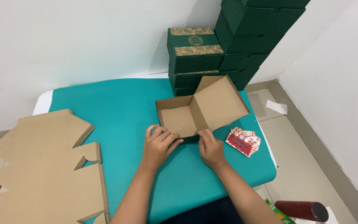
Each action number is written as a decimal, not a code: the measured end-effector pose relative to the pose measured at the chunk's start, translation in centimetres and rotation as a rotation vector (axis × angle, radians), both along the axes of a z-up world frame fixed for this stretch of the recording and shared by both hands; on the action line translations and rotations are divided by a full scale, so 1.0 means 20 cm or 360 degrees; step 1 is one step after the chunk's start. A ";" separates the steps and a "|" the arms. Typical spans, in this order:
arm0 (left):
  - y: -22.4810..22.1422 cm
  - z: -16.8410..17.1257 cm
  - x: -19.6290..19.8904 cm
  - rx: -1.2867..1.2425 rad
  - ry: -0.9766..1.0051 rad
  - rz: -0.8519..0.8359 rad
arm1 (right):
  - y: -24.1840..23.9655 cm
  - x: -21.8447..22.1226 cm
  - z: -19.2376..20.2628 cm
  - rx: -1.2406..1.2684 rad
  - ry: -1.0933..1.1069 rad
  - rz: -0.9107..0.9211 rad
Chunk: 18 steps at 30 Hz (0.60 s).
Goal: Assembling cardboard boxes by folding flat sheets and placing a card inside.
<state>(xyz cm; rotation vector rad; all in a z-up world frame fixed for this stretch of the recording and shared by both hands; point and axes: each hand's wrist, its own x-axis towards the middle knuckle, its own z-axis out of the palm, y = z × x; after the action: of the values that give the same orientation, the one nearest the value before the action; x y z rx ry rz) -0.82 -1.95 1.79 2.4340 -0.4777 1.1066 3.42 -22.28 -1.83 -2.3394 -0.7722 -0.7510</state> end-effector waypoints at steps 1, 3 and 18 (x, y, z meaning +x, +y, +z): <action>0.00 -0.01 0.01 0.0001 -0.0001 -0.0001 | 0.00 0.00 0.02 0.0001 -0.0001 -0.0001; 0.00 -0.05 0.02 -0.0006 0.0018 0.0000 | 0.02 -0.01 0.05 -0.0080 -0.0031 0.0018; 0.09 0.00 0.03 -0.1100 0.0180 0.0056 | 0.01 0.00 0.05 0.0116 0.0003 -0.0053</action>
<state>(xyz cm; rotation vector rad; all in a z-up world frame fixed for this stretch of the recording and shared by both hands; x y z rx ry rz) -0.24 -0.17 1.76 1.8791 0.0007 0.9377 3.33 -22.01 -0.87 -2.2919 -0.6953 -0.7783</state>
